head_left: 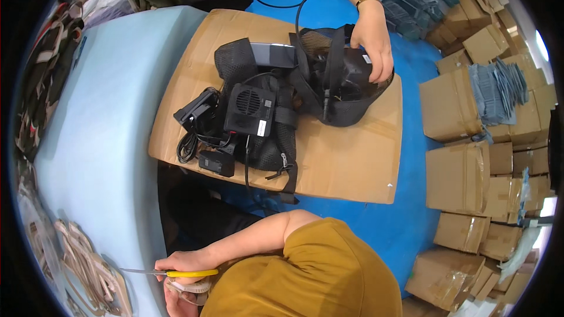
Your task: Trimming and sorting leather bag handles or components in a workshop.
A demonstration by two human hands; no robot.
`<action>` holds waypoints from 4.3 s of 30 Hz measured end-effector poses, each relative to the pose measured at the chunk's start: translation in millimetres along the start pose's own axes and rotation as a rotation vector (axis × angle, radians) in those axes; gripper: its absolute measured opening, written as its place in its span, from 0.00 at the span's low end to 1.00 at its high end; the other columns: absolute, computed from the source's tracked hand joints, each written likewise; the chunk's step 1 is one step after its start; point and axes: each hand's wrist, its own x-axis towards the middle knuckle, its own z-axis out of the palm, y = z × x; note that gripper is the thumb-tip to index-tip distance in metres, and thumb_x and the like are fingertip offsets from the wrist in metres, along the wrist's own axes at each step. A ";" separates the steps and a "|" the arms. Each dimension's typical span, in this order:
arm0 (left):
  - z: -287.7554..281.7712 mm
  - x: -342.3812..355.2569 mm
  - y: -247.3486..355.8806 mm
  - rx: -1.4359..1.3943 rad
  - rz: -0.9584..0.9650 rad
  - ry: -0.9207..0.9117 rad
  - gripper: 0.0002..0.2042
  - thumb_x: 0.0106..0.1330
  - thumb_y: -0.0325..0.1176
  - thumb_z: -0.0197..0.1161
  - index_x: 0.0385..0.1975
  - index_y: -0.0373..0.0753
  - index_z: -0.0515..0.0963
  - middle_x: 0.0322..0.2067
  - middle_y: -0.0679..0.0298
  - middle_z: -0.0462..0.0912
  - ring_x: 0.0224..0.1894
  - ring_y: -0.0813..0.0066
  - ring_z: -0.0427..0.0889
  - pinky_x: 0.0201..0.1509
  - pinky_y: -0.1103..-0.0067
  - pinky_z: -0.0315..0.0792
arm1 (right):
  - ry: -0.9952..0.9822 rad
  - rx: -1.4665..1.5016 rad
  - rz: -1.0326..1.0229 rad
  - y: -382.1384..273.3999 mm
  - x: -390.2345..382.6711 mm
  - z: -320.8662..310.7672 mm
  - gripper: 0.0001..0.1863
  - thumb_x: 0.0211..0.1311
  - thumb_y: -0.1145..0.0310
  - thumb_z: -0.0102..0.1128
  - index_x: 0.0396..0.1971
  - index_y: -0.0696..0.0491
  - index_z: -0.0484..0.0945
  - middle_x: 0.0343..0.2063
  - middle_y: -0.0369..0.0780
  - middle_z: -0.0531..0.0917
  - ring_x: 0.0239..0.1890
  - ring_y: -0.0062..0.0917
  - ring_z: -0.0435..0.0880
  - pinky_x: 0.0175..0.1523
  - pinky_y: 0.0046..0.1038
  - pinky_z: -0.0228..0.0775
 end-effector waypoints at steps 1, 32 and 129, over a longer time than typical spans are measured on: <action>10.6 -2.0 -4.9 -0.105 -0.029 0.114 0.22 0.60 0.35 0.53 0.54 0.38 0.61 0.48 0.60 0.70 0.46 0.74 0.73 0.45 0.81 0.72 | -0.006 0.004 0.003 1.1 -0.3 1.8 0.13 0.53 0.69 0.57 0.38 0.56 0.68 0.32 0.43 0.78 0.36 0.32 0.78 0.38 0.27 0.69; 9.4 -10.1 -19.3 0.124 0.167 0.120 0.06 0.63 0.26 0.52 0.38 0.35 0.68 0.38 0.63 0.75 0.40 0.76 0.75 0.45 0.81 0.72 | 0.300 -0.388 -0.038 -8.9 -48.2 -5.8 0.14 0.56 0.67 0.54 0.39 0.58 0.67 0.23 0.49 0.76 0.26 0.42 0.76 0.32 0.32 0.68; -61.2 -98.8 -81.6 0.643 0.742 0.770 0.05 0.64 0.25 0.52 0.37 0.31 0.69 0.32 0.66 0.76 0.33 0.84 0.74 0.36 0.88 0.69 | -0.232 -0.260 -0.169 18.2 -13.7 117.0 0.14 0.50 0.75 0.57 0.38 0.56 0.68 0.30 0.46 0.76 0.35 0.40 0.78 0.38 0.32 0.70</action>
